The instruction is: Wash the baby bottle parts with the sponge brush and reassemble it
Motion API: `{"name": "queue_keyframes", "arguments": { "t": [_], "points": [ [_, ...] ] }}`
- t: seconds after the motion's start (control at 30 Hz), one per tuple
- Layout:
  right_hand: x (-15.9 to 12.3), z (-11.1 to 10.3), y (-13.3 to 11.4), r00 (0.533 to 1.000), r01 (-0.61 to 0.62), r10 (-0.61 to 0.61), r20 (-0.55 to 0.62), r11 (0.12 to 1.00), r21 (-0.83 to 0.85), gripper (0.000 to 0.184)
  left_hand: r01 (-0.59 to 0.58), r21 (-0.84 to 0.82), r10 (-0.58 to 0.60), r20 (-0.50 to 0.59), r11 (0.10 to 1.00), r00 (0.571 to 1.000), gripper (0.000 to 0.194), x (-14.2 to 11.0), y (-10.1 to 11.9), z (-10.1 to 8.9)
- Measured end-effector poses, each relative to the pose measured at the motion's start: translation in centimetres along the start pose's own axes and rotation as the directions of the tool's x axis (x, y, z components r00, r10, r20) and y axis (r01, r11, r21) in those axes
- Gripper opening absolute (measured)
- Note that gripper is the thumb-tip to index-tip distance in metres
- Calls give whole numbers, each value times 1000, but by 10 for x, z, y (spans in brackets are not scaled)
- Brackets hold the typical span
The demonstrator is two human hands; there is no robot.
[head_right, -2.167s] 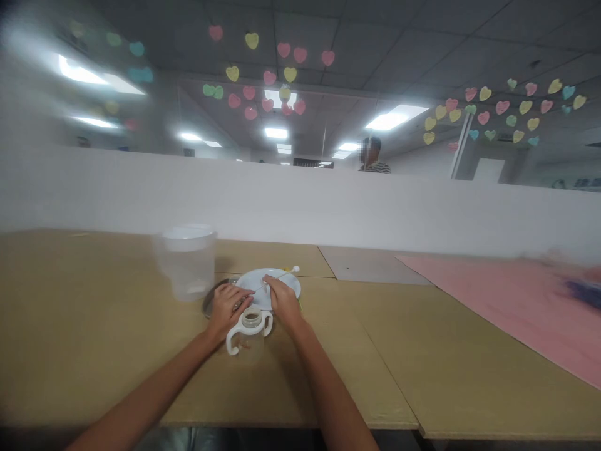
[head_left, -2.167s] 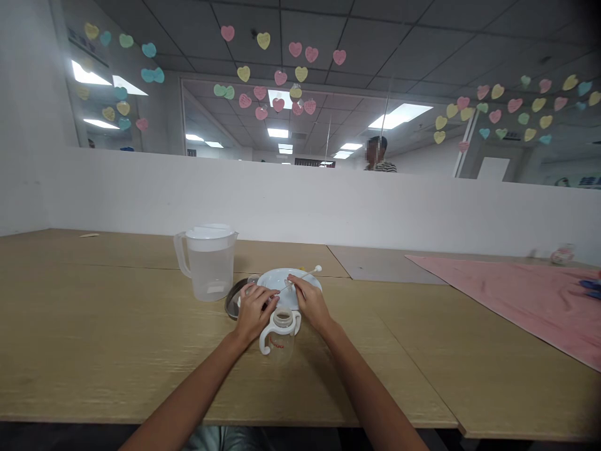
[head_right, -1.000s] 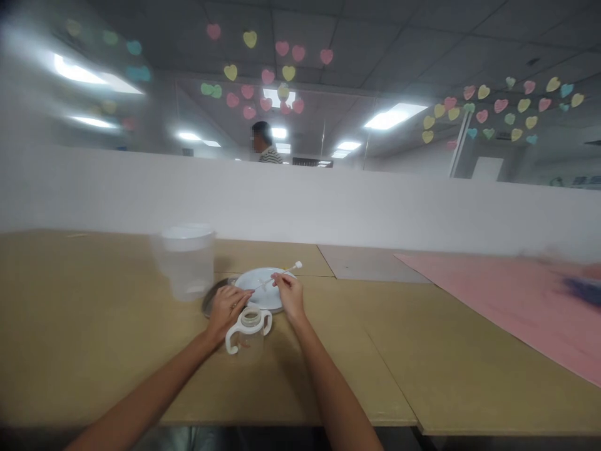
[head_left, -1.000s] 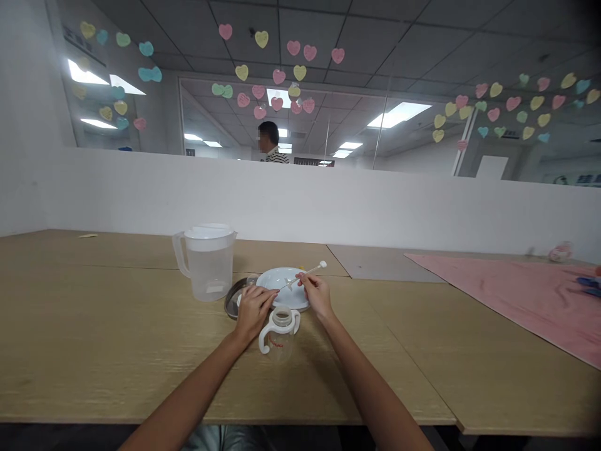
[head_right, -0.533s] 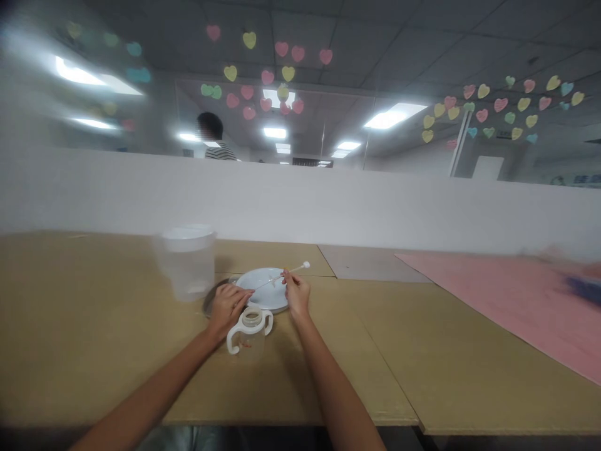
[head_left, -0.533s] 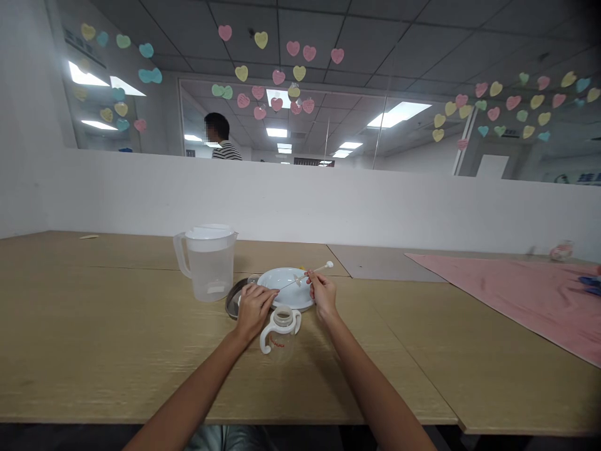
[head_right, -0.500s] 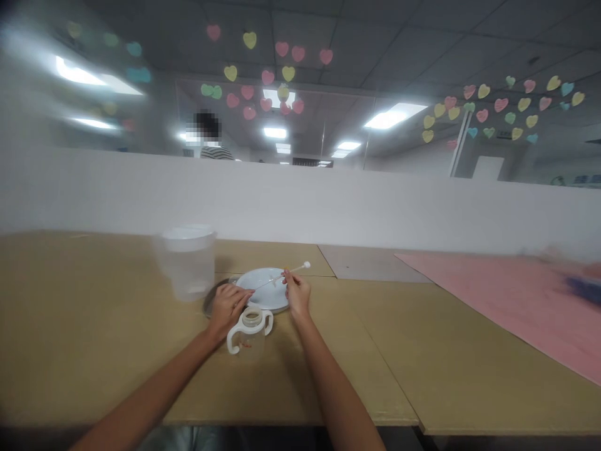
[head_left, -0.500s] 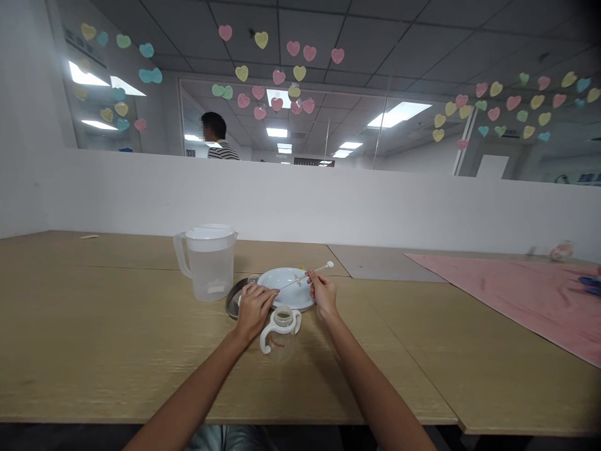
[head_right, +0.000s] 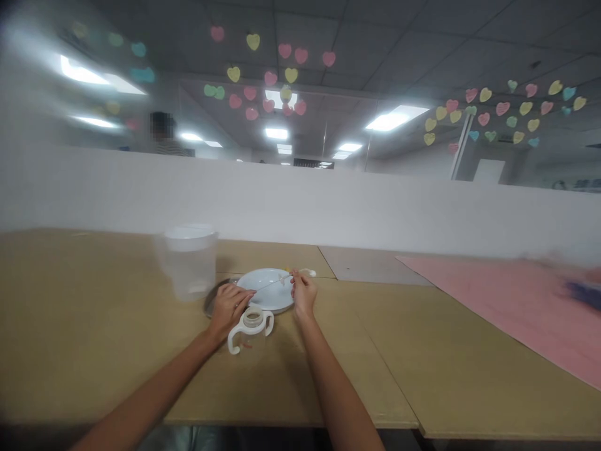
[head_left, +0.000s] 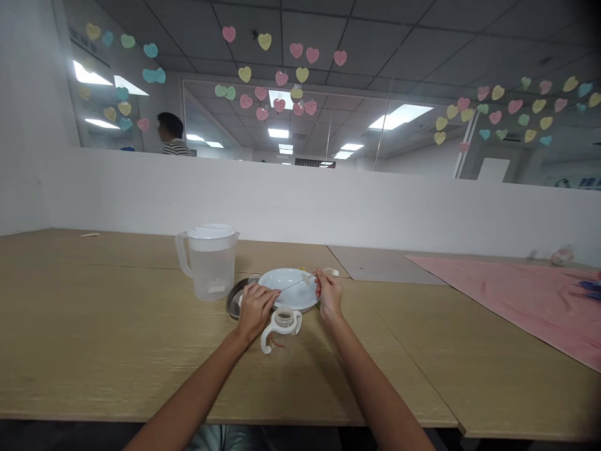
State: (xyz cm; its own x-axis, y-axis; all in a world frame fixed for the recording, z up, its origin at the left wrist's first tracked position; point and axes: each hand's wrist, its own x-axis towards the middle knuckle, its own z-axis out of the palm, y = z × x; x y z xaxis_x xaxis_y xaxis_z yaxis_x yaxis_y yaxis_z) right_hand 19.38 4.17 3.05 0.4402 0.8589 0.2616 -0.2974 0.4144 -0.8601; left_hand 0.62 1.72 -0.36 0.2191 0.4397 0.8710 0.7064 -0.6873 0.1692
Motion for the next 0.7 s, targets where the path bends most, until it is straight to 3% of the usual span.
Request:
{"name": "queue_keyframes", "arguments": {
  "t": [0.47, 0.7],
  "points": [
    [10, -5, 6, 995, 25, -17, -99, 996, 81, 40, -17, 8, 17, 5, 1000, 1000, 25, 0, 1, 0],
    [11, -6, 5, 988, 46, -39, -152, 998, 45, 41, -12, 22, 11, 21, 1000, 1000, 26, 0, 2, -1]
  ]
}}
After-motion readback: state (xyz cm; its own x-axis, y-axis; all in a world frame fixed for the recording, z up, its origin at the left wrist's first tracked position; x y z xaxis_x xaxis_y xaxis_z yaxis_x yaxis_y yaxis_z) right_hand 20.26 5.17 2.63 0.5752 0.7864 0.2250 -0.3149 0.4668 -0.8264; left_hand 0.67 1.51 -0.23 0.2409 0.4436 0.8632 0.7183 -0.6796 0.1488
